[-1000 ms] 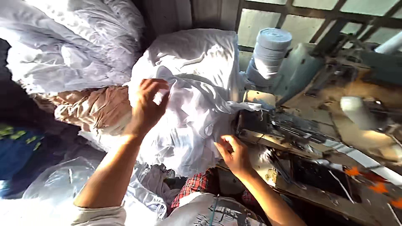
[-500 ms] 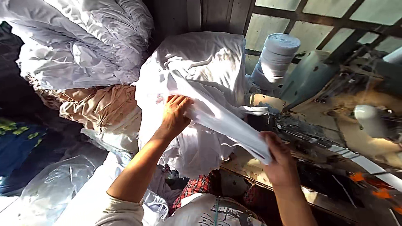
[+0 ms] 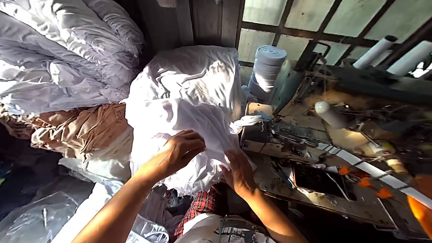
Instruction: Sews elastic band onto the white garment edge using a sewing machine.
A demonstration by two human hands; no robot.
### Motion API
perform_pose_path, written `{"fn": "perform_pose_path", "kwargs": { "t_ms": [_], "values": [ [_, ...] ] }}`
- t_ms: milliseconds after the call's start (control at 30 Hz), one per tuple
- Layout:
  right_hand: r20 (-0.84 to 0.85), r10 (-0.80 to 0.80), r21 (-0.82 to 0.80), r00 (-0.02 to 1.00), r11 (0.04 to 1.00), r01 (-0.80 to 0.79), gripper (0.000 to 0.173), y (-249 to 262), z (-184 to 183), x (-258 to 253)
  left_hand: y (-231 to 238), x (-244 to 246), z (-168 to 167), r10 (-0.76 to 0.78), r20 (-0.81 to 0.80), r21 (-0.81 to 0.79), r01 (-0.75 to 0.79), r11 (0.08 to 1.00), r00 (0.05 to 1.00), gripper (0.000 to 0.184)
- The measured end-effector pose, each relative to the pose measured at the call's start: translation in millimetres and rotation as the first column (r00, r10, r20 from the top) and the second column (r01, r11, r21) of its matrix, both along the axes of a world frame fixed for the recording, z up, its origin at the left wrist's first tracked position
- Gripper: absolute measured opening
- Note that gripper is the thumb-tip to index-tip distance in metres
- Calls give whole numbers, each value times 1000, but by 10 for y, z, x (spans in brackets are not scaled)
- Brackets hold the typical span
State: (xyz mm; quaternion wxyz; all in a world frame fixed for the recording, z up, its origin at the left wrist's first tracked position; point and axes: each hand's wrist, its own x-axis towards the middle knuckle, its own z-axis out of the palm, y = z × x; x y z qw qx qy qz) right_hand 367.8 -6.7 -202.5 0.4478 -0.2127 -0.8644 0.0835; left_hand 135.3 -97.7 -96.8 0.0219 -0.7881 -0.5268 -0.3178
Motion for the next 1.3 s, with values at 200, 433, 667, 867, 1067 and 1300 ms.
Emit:
{"fn": "perform_pose_path", "kwargs": {
  "t_ms": [200, 433, 667, 867, 1067, 1300],
  "values": [
    [-278, 111, -353, 954, 912, -209, 18, 49, 325, 69, 173, 45, 220, 140, 409, -62, -125, 990, 902, 19],
    [-903, -133, -393, 409, -133, -910, 17, -286, 180, 237, 1362, 909, 764, -295, -279, 112, 336, 935, 914, 17],
    [-575, -437, -812, 691, 206, -546, 20, -197, -177, 812, 1722, 1167, 102, -211, 18, -388, 201, 899, 977, 25],
    [-625, -315, -755, 715, 478, -449, 21, 102, -53, 928, 1641, 1253, 62, -19, -34, -290, 9, 957, 999, 13],
    [-667, -242, -673, 705, 601, -431, 11, 225, 22, 923, 1633, 1312, -5, -64, 71, -191, 77, 979, 995, 15],
    [-575, -242, -725, 782, 593, -350, 9, 308, 59, 946, 1667, 1301, -189, -163, -255, 210, 219, 953, 953, 14]
  ]
}}
